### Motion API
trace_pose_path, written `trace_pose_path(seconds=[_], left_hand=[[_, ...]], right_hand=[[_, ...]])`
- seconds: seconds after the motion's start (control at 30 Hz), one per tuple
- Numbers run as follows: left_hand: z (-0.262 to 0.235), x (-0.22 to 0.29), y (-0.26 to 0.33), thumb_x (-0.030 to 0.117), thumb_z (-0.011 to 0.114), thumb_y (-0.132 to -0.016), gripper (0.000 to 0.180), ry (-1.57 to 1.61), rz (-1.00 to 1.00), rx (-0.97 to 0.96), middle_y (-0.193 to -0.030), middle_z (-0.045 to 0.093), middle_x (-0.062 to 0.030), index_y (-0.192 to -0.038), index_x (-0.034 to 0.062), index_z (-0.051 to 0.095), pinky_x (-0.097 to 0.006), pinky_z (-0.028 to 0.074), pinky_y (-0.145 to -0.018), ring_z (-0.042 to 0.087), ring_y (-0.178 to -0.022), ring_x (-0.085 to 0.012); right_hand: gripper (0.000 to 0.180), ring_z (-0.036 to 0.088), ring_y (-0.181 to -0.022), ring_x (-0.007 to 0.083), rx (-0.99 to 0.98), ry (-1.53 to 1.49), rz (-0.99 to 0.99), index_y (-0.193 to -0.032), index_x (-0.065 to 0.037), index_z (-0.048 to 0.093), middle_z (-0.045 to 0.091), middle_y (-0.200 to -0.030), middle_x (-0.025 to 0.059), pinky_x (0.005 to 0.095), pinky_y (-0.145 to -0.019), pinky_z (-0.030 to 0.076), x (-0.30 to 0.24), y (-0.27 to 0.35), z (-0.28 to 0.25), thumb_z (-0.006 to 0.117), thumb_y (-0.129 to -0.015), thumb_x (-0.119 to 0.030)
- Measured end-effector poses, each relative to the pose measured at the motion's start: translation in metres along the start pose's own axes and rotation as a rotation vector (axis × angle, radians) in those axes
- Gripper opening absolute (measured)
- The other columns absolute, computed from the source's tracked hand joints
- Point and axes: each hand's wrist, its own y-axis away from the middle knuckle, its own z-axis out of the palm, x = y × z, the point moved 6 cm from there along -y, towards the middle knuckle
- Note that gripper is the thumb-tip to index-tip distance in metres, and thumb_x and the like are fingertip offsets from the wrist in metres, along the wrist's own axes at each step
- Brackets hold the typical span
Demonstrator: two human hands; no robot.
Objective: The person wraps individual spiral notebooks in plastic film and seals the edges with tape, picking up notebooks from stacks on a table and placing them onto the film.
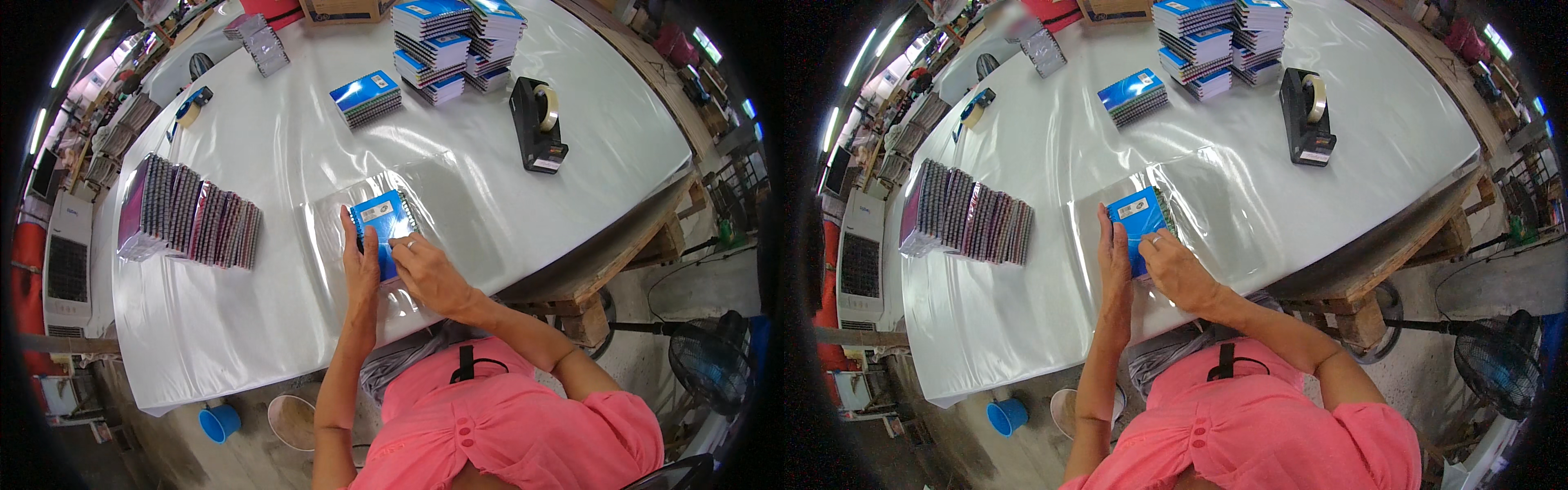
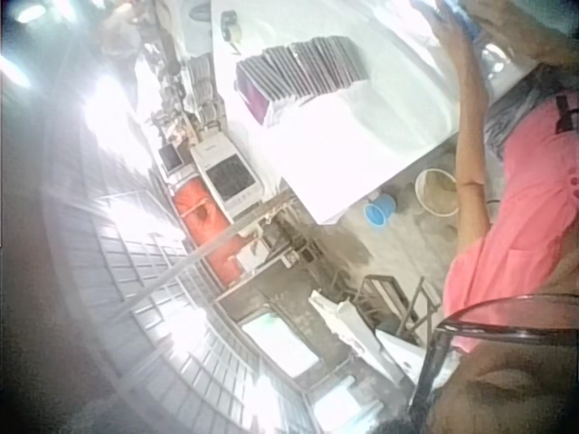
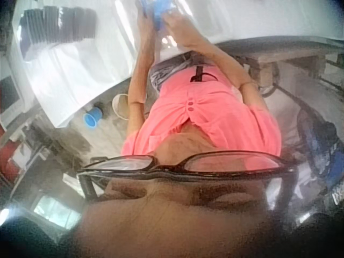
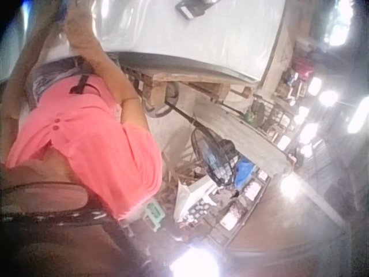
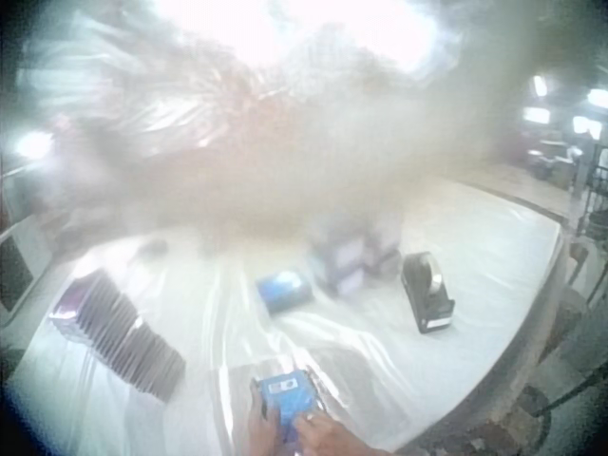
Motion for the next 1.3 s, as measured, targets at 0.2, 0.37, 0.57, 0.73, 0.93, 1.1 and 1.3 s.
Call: trace_pose_path(seconds=[0.2,0.37,0.57,0.73,0.93,1.1,1.3], left_hand=[[0.008,0.018,0.01,0.047,0.046,-0.098,0.073,0.009,-0.055,-0.02,-0.149,0.034,-0.0175,-0.153,0.0115,0.015,-0.031,0.032,-0.105,0.04,-0.128,-0.0235],[0.002,0.005,0.003,0.041,0.058,-0.093,0.08,-0.005,0.022,-0.013,-0.15,0.032,-0.0173,-0.153,0.0091,0.016,-0.031,0.032,-0.105,0.04,-0.129,-0.0232],[0.002,0.0,-0.002,0.015,0.078,-0.073,0.097,0.019,-0.028,-0.062,-0.151,0.028,-0.0198,-0.151,0.0047,0.02,-0.031,0.034,-0.106,0.037,-0.132,-0.0243],[0.004,0.005,-0.003,0.015,0.079,-0.068,0.098,-0.242,0.088,-0.079,-0.155,0.021,-0.0209,-0.149,0.0064,0.026,-0.034,0.036,-0.107,0.038,-0.133,-0.0251],[-0.003,-0.006,-0.006,0.011,0.078,-0.066,0.1,-0.302,0.187,-0.069,-0.154,0.022,-0.021,-0.15,0.0075,0.024,-0.035,0.036,-0.107,0.04,-0.132,-0.0261],[0.001,-0.007,0.0,0.006,0.076,-0.067,0.103,-0.13,0.078,-0.067,-0.14,0.042,-0.0188,-0.152,0.0097,0.017,-0.033,0.042,-0.101,0.051,-0.118,-0.0248],[0.002,0.0,0.002,0.003,0.074,-0.069,0.103,-0.135,0.06,-0.06,-0.133,0.05,-0.0167,-0.153,0.0119,0.015,-0.033,0.045,-0.098,0.055,-0.111,-0.0234]], right_hand=[[0.013,0.056,-0.09,0.0362,-0.005,0.021,0.029,-0.094,0.005,0.055,0.059,-0.094,0.0201,0.0421,-0.078,0.047,0.002,0.004,0.005,0.058,-0.082,0.003],[0.019,0.053,-0.099,0.0354,-0.11,0.085,-0.016,-0.095,0.007,0.056,0.057,-0.101,0.0196,0.0409,-0.09,0.044,-0.001,0.008,0.015,0.056,-0.078,-0.001],[0.018,0.055,-0.099,0.0328,-0.385,0.036,-0.121,-0.095,0.001,0.063,0.06,-0.102,0.0142,0.0417,-0.088,0.046,-0.001,0.007,0.006,0.063,-0.085,-0.013],[0.011,0.058,-0.098,0.0303,-0.518,-0.3,-0.12,-0.086,-0.005,0.068,0.063,-0.103,0.0088,0.0411,-0.086,0.047,0.005,0.003,-0.01,0.067,-0.083,-0.016],[0.036,0.058,-0.115,0.0254,-0.624,-0.658,0.023,-0.107,-0.007,0.068,0.062,-0.125,0.0058,0.0374,-0.101,0.045,0.052,-0.026,-0.049,0.073,-0.072,-0.001],[0.051,0.034,-0.137,0.0261,-0.33,-0.279,-0.039,-0.113,-0.015,0.067,0.046,-0.144,0.0041,0.0423,-0.114,0.03,0.092,-0.098,-0.07,0.073,-0.066,0.003],[0.012,0.039,-0.13,0.027,-0.569,-0.347,-0.223,-0.065,-0.009,0.067,0.053,-0.136,0.0054,0.0422,-0.105,0.034,0.104,-0.161,-0.014,0.079,-0.063,-0.01]])
